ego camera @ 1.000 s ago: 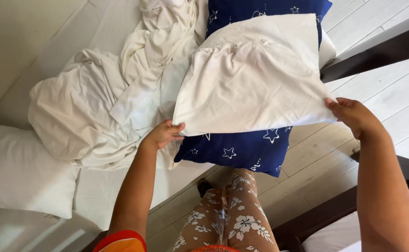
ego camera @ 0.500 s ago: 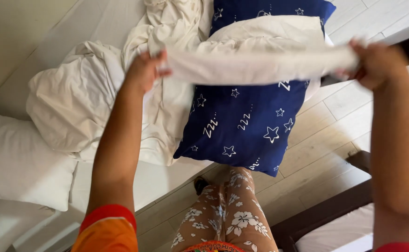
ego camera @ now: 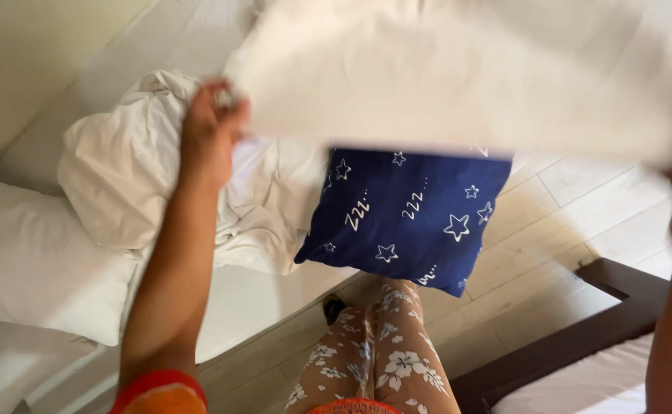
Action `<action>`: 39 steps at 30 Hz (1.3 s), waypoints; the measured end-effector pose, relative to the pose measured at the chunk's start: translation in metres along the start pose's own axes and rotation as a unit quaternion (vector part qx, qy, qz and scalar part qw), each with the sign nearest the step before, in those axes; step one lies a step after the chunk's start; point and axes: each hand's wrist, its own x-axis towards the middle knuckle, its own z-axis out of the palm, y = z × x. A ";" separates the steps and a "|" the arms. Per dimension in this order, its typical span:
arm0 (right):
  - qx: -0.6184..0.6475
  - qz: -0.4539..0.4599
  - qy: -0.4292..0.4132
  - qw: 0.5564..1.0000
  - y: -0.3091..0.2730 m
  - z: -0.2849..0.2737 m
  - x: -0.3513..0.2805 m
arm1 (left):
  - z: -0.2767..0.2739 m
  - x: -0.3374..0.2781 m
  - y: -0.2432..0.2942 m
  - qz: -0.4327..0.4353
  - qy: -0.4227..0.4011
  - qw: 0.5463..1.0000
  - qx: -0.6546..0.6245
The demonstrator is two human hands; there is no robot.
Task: The person removes a white pillowcase from a pillow by pulling and twisting the fabric, then places the pillowcase on a blue pillow. They proceed to fold the white pillowcase into a neat rectangle on top of the blue pillow.
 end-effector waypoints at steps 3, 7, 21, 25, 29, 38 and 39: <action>0.002 0.301 0.113 0.947 -0.116 0.070 -0.087 | -0.027 -0.072 -0.064 -0.064 -0.007 0.997 0.039; 0.054 0.445 0.136 0.884 -0.088 0.092 -0.165 | -0.048 -0.139 -0.114 -0.179 -0.043 0.981 0.062; 0.159 0.156 0.156 0.962 -0.068 0.103 0.016 | -0.018 0.053 -0.106 -0.014 -0.066 0.987 0.143; -0.002 0.026 0.116 0.993 -0.021 0.112 0.073 | -0.004 0.113 -0.147 0.035 -0.052 0.986 0.155; -0.313 -0.083 0.164 0.932 0.018 0.133 0.098 | 0.018 0.139 -0.193 0.125 0.013 0.911 0.393; -0.443 0.029 -0.122 0.888 -0.035 0.292 0.077 | 0.242 0.018 -0.206 0.162 -0.182 0.707 0.663; -0.469 0.144 -0.200 0.848 -0.028 0.295 0.083 | 0.253 0.020 -0.213 0.058 -0.282 0.607 0.741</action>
